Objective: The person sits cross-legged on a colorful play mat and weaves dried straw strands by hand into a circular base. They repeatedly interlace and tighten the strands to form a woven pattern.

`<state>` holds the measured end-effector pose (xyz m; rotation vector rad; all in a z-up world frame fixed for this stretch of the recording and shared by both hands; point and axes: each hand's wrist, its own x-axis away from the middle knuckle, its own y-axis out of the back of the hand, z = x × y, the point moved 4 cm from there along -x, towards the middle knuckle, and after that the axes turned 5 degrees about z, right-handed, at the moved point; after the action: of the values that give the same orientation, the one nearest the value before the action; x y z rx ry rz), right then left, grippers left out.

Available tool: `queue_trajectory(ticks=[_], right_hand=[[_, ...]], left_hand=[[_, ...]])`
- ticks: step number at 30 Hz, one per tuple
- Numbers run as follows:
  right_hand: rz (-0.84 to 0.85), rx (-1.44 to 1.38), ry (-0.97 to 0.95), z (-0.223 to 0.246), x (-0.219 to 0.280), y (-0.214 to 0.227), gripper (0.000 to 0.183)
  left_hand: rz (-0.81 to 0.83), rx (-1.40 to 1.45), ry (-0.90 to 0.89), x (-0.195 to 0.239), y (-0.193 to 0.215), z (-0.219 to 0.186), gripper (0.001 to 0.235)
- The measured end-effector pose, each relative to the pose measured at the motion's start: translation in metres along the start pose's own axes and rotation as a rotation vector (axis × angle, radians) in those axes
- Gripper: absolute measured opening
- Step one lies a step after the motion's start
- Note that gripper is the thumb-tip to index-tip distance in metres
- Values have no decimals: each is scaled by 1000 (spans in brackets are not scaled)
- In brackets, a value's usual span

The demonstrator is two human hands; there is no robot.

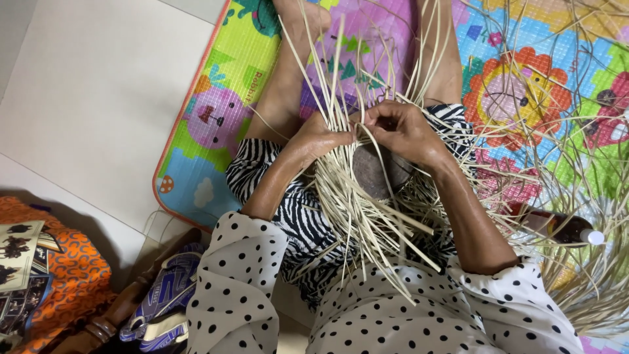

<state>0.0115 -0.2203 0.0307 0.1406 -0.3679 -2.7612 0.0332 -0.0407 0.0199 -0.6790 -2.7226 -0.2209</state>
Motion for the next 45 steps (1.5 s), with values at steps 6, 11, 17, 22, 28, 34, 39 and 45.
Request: queue_trajectory(ticks=[6,11,17,22,28,34,39,45], right_hand=[[-210,28,161,-30,-10,-6,9],[-312,-299,-24,6,1,-3,7],[-36,-195,86,36,61,-2,9],[63,227,370,1,109,-66,8],[24,351,550,2,115,-60,29],[-275,576,466,-35,57,-12,16],[-277,928,581,-18,43,-9,3],[-266,940,684,-11,45,-4,11]], left_hand=[[-13,-77,59,-11,7,44,24],[-26,3,42,-3,4,26,25],[28,89,-74,-8,1,48,20],[58,92,-161,-1,-1,27,23],[57,-79,-29,-4,10,50,20],[64,-172,48,-1,12,43,24],[34,-58,-18,-10,22,58,33],[118,-80,-74,-24,28,71,30]])
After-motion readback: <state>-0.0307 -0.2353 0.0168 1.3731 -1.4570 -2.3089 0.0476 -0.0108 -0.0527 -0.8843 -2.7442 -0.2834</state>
